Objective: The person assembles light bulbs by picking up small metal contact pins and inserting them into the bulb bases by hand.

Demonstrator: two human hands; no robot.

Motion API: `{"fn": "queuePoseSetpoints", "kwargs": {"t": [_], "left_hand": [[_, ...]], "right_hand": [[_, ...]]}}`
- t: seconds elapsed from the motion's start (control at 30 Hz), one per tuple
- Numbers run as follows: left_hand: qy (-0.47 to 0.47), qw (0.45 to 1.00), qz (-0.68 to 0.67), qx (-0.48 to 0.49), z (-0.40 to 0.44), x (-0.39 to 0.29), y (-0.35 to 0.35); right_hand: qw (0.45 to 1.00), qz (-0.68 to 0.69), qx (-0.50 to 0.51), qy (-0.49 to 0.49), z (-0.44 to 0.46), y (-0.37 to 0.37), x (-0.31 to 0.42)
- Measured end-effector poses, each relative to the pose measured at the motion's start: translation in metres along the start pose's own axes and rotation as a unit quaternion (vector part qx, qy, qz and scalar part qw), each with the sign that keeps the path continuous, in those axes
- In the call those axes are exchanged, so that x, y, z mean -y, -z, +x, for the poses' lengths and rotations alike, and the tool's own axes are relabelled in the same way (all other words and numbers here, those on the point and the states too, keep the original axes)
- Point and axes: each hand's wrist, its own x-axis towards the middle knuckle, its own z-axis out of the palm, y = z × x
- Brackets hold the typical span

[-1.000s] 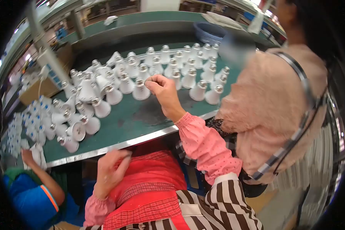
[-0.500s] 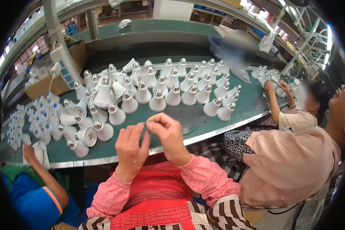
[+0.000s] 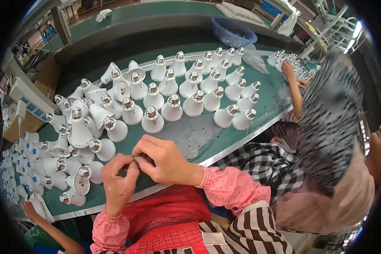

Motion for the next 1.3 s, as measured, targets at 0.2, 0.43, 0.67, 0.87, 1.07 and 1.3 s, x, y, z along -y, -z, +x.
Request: {"fn": "queuePoseSetpoints", "kwargs": {"t": [0.2, 0.43, 0.67, 0.87, 1.07, 1.3], "left_hand": [[0.192, 0.951, -0.239, 0.036, 0.008, 0.011, 0.006], [0.084, 0.990, -0.107, -0.034, 0.005, 0.014, 0.005], [0.081, 0.985, -0.147, -0.026, -0.004, 0.007, 0.017], [0.117, 0.976, -0.181, 0.004, -0.017, -0.010, 0.033], [0.154, 0.964, -0.215, 0.014, -0.026, -0.008, 0.043], [0.105, 0.968, -0.227, -0.024, -0.042, 0.000, 0.050]], "right_hand": [[0.991, -0.068, 0.022, 0.116, 0.021, 0.005, -0.008], [0.988, -0.076, 0.051, 0.120, 0.029, -0.002, -0.005], [0.978, -0.117, 0.046, 0.165, 0.029, -0.006, 0.016], [0.969, -0.143, 0.105, 0.173, 0.031, 0.000, 0.038], [0.982, -0.037, 0.154, 0.102, 0.033, -0.006, 0.038], [0.968, -0.092, 0.138, 0.188, 0.032, -0.027, 0.049]]}}
